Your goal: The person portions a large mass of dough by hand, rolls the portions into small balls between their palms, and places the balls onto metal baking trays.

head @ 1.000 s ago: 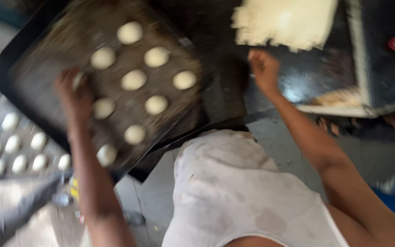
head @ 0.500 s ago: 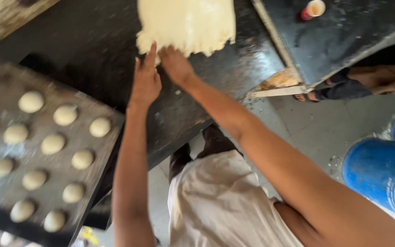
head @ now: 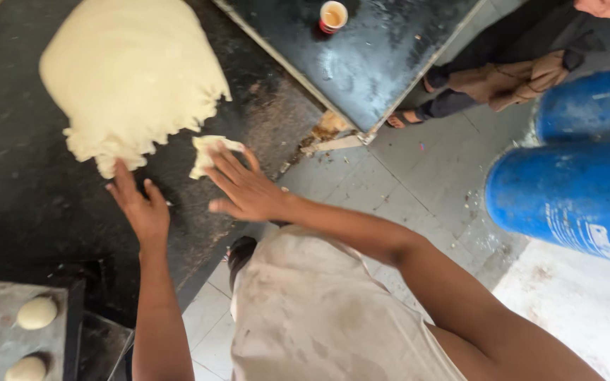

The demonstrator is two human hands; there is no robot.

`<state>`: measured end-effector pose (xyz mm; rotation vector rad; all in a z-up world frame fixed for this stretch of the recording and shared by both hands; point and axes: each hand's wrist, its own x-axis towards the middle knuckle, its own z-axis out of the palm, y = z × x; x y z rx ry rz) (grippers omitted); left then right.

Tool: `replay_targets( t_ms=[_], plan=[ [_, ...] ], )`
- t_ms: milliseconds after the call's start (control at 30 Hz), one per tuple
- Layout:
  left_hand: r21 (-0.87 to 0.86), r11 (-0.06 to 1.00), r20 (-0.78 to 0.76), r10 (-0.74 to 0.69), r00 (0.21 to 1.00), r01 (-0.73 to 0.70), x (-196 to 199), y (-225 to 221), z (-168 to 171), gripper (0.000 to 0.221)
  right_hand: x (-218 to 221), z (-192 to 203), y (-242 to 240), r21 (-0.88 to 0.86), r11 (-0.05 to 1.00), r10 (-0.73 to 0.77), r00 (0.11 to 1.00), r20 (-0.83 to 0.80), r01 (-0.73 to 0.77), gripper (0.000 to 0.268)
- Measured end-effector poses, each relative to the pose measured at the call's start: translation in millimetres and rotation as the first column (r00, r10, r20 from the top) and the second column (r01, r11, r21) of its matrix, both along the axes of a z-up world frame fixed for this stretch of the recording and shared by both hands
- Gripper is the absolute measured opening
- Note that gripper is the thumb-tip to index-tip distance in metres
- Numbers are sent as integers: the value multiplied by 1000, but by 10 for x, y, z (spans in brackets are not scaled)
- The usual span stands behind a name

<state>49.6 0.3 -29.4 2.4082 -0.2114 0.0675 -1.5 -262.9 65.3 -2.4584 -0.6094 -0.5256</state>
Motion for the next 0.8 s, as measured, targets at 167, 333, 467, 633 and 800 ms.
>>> replay_targets(
  t_ms=[167, 333, 467, 633, 800],
  plan=[
    [-20, 999, 17, -26, 1000, 27, -327, -331, 187, 64, 363, -298, -515, 195, 980, 86, 943, -320, -24, 16],
    [95, 994, -12, -46, 999, 47, -591, -301, 227, 65, 646, -411, -1425, 538, 779, -355, 934, -47, 323, 6],
    [167, 986, -50, -23, 998, 31, -638, -318, 170, 66, 882, -514, -2170, 409, 655, -678, 733, -51, 635, 72],
    [212, 977, 17, -29, 999, 24, -533, -688, 120, 70, 1221, -817, -2563, 229, 730, -663, 748, 12, 644, 118],
    [73, 986, -59, -148, 987, 152, -459, -1006, 137, 70, 1371, -1036, -2643, 417, 664, -588, 778, -221, 620, 103]
  ],
)
